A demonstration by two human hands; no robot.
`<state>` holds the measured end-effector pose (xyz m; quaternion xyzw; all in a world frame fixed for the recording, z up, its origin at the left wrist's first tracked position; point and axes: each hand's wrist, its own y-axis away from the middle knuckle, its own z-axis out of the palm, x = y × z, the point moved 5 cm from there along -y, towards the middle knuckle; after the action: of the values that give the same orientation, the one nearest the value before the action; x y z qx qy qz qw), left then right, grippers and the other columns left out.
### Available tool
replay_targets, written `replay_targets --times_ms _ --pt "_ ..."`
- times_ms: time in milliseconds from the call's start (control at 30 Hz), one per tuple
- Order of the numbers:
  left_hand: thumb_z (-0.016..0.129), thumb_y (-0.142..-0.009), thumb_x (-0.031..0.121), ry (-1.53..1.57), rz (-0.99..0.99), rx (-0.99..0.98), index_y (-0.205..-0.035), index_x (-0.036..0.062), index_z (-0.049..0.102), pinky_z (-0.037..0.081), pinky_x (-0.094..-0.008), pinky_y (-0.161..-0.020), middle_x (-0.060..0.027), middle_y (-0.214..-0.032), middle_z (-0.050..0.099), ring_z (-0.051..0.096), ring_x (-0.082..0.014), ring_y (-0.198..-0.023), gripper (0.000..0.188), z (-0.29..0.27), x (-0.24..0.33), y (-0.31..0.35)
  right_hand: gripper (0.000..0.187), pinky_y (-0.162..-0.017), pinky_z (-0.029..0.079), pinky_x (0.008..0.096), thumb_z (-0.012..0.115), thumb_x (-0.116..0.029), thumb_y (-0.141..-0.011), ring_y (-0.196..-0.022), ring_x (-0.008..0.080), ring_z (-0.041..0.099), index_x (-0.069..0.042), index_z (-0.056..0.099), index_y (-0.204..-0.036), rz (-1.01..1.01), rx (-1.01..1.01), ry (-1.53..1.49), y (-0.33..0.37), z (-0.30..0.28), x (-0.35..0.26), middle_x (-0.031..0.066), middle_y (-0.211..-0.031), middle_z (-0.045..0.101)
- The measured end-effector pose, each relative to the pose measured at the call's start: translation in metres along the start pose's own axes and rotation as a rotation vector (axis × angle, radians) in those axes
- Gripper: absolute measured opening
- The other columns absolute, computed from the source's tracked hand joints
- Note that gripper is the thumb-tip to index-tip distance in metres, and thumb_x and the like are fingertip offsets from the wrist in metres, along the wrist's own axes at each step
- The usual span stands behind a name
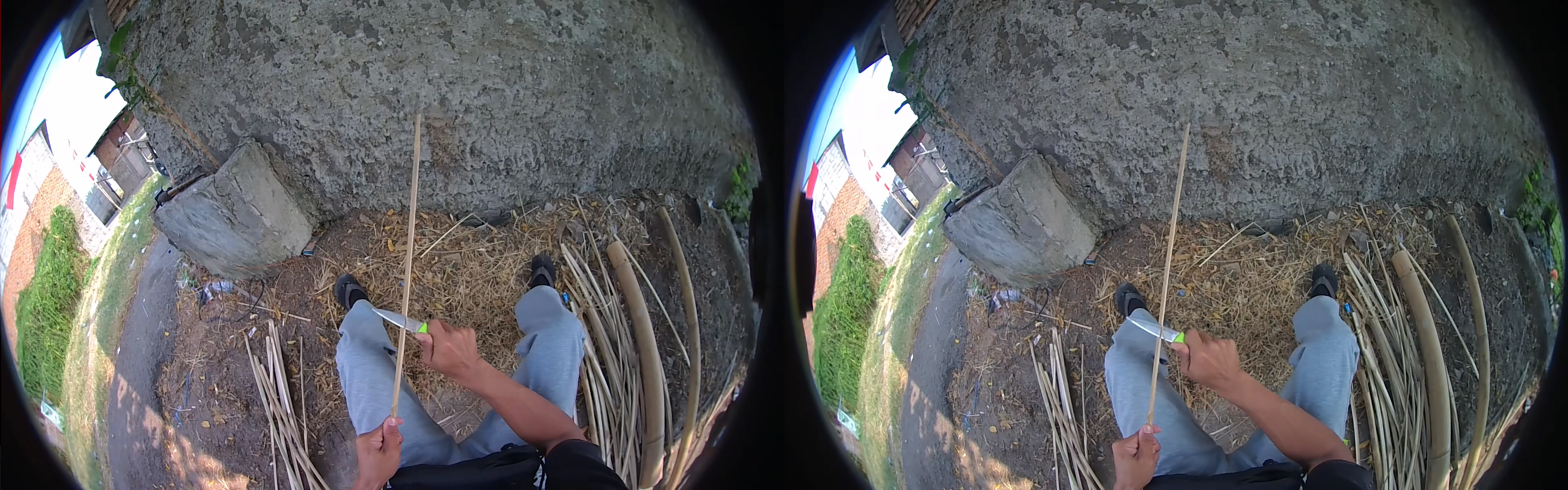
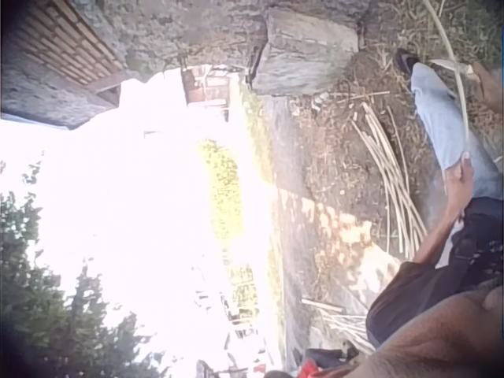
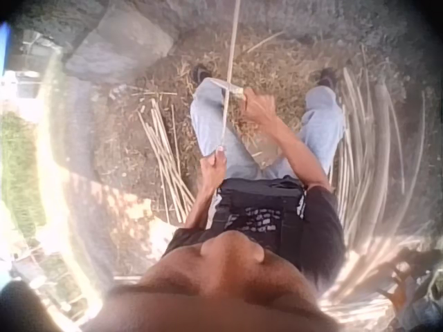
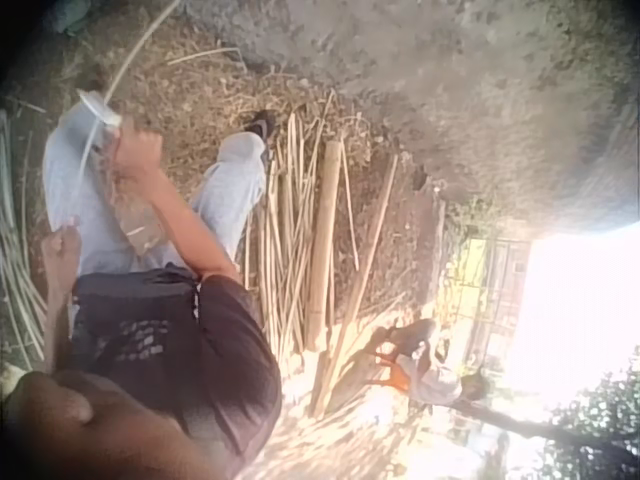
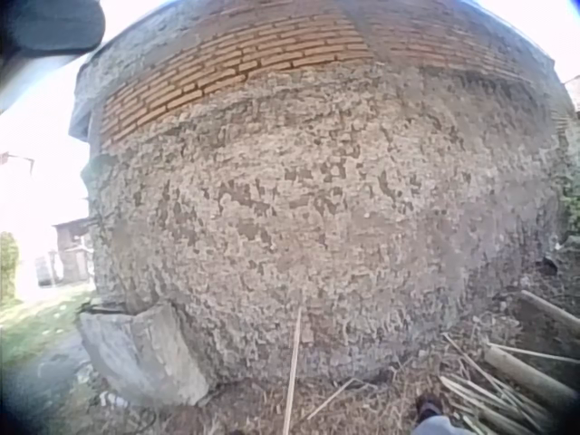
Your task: The person scrapes and shaves bamboo strips using a knife and bends them by hand.
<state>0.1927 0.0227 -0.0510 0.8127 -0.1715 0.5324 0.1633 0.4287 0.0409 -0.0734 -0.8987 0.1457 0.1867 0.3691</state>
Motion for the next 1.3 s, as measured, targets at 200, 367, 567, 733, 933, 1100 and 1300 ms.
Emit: replay_targets --times_ms 200,367,567,733,933,1100,1300 --pt "0.052 -0.101 0.034 -0.096 0.032 -0.053 -0.064 0.0001 0.056 0.037 -0.0336 -0.047 -0.0035 -0.05 0.044 0.045 -0.0106 -0.05 0.051 -0.011 -0.008 0.004 0.032 -0.038 0.044 0.044 0.048 -0.032 -0.099 -0.042 0.033 0.057 -0.007 0.051 -0.079 0.08 -0.014 0.091 -0.021 -0.014 0.043 0.0146 -0.056 0.059" --pt "0.05 -0.102 0.031 -0.225 0.247 -0.069 -0.067 -0.0004 0.057 0.039 -0.0344 -0.049 -0.0068 -0.054 0.05 0.047 -0.0131 -0.051 0.048 -0.031 0.003 -0.003 0.03 -0.038 0.043 0.0438 0.049 -0.03 -0.099 -0.041 0.0332 0.056 -0.007 0.051 -0.079 0.058 0.13 0.047 -0.025 -0.021 0.048 0.0151 -0.057 0.059" --pt "0.052 -0.102 0.028 -0.197 0.17 -0.127 -0.069 -0.0006 0.058 0.04 -0.0354 -0.05 -0.0088 -0.054 0.05 0.048 -0.0145 -0.051 0.044 -0.046 -0.006 0.014 0.031 -0.039 0.041 0.0458 0.048 -0.03 -0.099 -0.042 0.0349 0.056 -0.007 0.052 -0.079 0.098 0.205 0.076 -0.035 -0.024 0.069 0.0151 -0.057 0.058" --pt "0.051 -0.102 0.026 -0.282 0.23 -0.144 -0.07 0.0005 0.058 0.04 -0.0382 -0.05 -0.0115 -0.055 0.048 0.047 -0.0202 -0.049 0.042 -0.056 0.003 0.033 0.035 -0.04 0.041 0.0486 0.044 -0.033 -0.102 -0.043 0.037 0.055 -0.006 0.054 -0.082 0.333 0.226 0.119 -0.044 -0.024 0.105 0.0155 -0.053 0.057" --pt "0.048 -0.102 0.027 -0.433 0.25 -0.209 -0.069 0.0018 0.054 0.042 -0.0418 -0.052 -0.0147 -0.057 0.049 0.051 -0.0293 -0.05 0.043 -0.082 -0.008 0.058 0.038 -0.045 0.042 0.0536 0.041 -0.035 -0.103 -0.047 0.0431 0.057 -0.005 0.056 -0.085 0.381 0.283 0.139 -0.049 -0.028 0.124 0.0191 -0.052 0.057" --pt "0.049 -0.102 0.025 -0.376 0.196 -0.178 -0.072 0.0019 0.056 0.04 -0.0415 -0.05 -0.0141 -0.057 0.05 0.05 -0.0281 -0.049 0.039 -0.101 -0.004 0.075 0.04 -0.05 0.045 0.056 0.041 -0.036 -0.102 -0.051 0.0454 0.059 -0.004 0.057 -0.084 0.404 0.226 0.131 -0.049 -0.025 0.126 0.0217 -0.054 0.058" --pt "0.051 -0.102 0.02 -0.471 0.233 -0.28 -0.079 0.0 0.059 0.039 -0.0395 -0.048 -0.0113 -0.059 0.052 0.049 -0.0251 -0.049 0.032 -0.121 -0.007 0.09 0.039 -0.048 0.044 0.0557 0.042 -0.034 -0.102 -0.049 0.0445 0.058 -0.003 0.056 -0.084 0.381 0.234 0.167 -0.047 -0.023 0.129 0.022 -0.055 0.058"
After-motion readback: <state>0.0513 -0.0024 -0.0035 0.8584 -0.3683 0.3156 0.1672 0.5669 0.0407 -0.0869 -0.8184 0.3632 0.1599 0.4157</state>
